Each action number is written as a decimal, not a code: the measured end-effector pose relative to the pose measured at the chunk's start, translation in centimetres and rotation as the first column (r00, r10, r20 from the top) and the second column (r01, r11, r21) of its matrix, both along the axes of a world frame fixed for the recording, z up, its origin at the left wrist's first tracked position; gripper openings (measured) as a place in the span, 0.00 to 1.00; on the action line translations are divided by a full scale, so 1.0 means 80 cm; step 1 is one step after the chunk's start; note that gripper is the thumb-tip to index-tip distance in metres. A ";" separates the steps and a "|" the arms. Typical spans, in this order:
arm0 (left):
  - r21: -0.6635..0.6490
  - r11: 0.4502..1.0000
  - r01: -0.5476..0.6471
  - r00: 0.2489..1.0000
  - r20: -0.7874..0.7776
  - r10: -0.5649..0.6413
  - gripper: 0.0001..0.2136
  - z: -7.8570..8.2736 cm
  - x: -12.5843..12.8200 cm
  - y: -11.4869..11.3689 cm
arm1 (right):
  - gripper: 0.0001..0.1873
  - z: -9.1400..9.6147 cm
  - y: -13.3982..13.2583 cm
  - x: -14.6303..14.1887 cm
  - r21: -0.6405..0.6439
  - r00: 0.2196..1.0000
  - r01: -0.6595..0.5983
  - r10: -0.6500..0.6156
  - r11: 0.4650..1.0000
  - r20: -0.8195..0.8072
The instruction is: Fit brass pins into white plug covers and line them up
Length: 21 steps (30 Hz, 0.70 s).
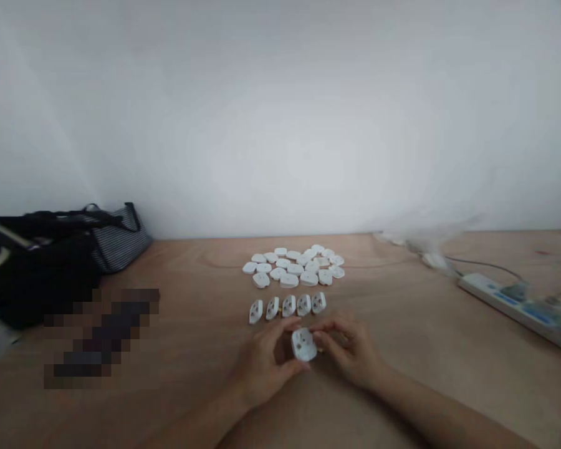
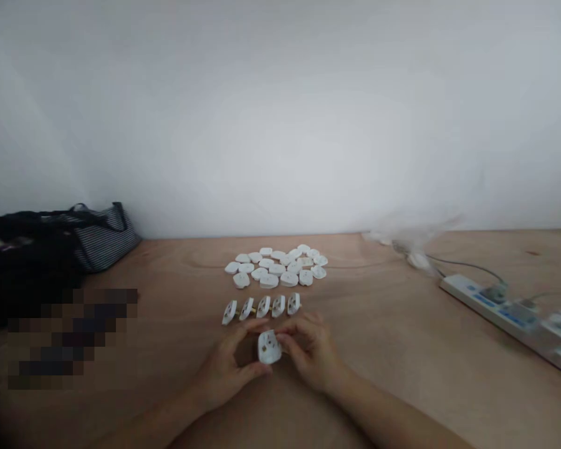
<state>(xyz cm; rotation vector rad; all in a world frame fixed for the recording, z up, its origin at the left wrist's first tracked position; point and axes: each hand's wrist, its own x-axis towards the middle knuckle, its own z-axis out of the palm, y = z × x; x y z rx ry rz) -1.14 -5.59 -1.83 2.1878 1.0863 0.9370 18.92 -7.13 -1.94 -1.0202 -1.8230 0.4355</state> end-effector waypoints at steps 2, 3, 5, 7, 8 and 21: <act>-0.021 1.000 0.009 1.000 0.018 -0.009 0.29 -0.001 0.001 0.000 | 0.07 -0.003 0.001 -0.002 0.035 1.000 0.018 -0.018 0.999 0.002; -0.026 1.000 0.016 1.000 0.026 -0.015 0.29 -0.001 0.002 -0.001 | 0.06 -0.004 0.001 -0.003 0.048 1.000 0.024 -0.025 0.999 0.008; -0.025 0.999 0.022 0.999 0.043 -0.021 0.29 -0.002 0.003 -0.002 | 0.06 -0.004 0.001 -0.006 0.062 0.999 0.021 -0.023 0.998 0.030; -0.022 1.000 0.014 0.999 0.052 -0.013 0.29 -0.003 0.004 -0.003 | 0.06 -0.003 0.001 -0.007 0.067 0.999 0.008 -0.011 0.998 0.053; -0.022 1.000 0.011 0.998 0.056 -0.010 0.29 -0.003 0.004 -0.003 | 0.06 -0.002 0.001 -0.007 0.069 0.998 0.000 -0.004 0.998 0.063; 0.009 0.999 -0.042 0.994 0.097 0.041 0.24 -0.002 0.006 -0.004 | 0.07 -0.005 -0.001 -0.005 0.143 0.995 0.028 -0.041 0.989 0.091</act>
